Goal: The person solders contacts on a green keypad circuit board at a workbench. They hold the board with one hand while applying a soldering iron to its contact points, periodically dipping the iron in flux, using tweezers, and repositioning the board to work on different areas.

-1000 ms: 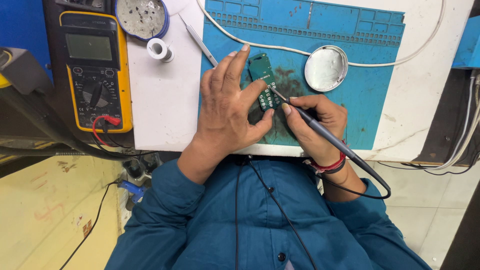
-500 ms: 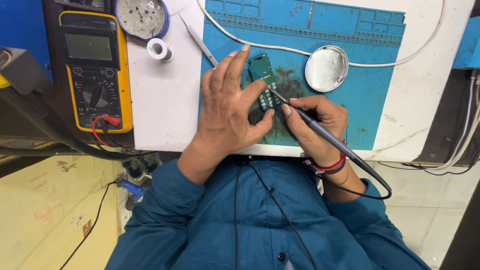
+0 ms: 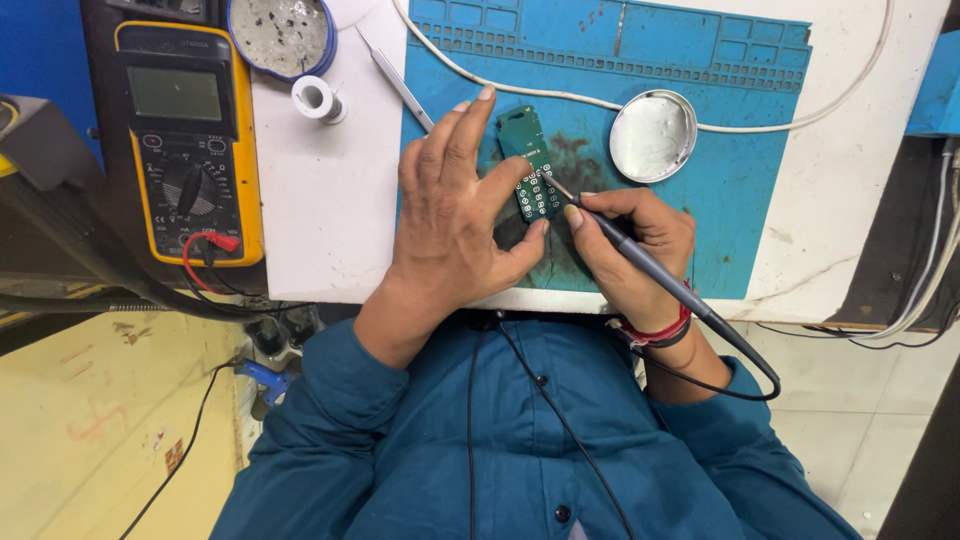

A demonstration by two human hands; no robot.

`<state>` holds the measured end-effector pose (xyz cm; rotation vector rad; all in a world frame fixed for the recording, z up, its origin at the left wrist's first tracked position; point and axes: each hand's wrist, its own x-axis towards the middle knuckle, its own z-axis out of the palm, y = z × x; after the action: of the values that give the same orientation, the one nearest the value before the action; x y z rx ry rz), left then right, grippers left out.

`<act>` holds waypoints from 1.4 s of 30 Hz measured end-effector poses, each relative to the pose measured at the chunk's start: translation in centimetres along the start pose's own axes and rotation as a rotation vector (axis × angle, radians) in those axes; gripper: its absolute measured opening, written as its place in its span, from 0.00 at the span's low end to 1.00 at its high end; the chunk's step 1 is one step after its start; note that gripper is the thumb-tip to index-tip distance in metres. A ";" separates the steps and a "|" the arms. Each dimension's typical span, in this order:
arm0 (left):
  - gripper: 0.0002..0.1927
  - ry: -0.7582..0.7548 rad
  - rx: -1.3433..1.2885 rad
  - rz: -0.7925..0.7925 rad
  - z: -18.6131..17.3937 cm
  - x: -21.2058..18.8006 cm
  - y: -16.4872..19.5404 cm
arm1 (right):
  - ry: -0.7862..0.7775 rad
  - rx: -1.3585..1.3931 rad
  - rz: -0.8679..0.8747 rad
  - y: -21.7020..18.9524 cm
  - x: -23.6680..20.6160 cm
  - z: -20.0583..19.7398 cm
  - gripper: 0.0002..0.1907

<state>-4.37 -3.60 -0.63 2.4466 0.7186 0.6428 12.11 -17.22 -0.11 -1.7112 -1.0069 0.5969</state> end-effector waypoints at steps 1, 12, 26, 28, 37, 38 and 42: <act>0.25 0.000 0.000 0.000 0.0 0.0 0.0 | -0.002 0.002 0.007 0.0 0.0 -0.1 0.07; 0.25 0.002 0.007 -0.001 -0.2 0.0 0.0 | -0.004 0.010 0.001 0.0 0.0 0.0 0.07; 0.25 0.013 0.012 0.003 0.1 0.0 0.0 | 0.004 0.020 0.027 -0.1 0.0 -0.1 0.07; 0.25 0.013 0.013 0.004 0.1 0.0 0.0 | -0.015 0.023 -0.005 0.0 0.1 -0.1 0.07; 0.24 0.012 0.009 -0.002 0.0 0.0 0.0 | -0.018 0.014 -0.021 0.0 0.0 0.0 0.07; 0.24 0.010 0.006 -0.004 0.0 0.0 0.0 | -0.021 0.016 -0.033 0.0 0.0 0.0 0.08; 0.25 0.007 0.015 0.000 0.0 0.0 0.0 | 0.006 0.012 0.011 0.0 0.1 0.0 0.08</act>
<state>-4.33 -3.62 -0.64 2.4587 0.7290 0.6490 12.17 -17.17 -0.06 -1.7079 -0.9887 0.6033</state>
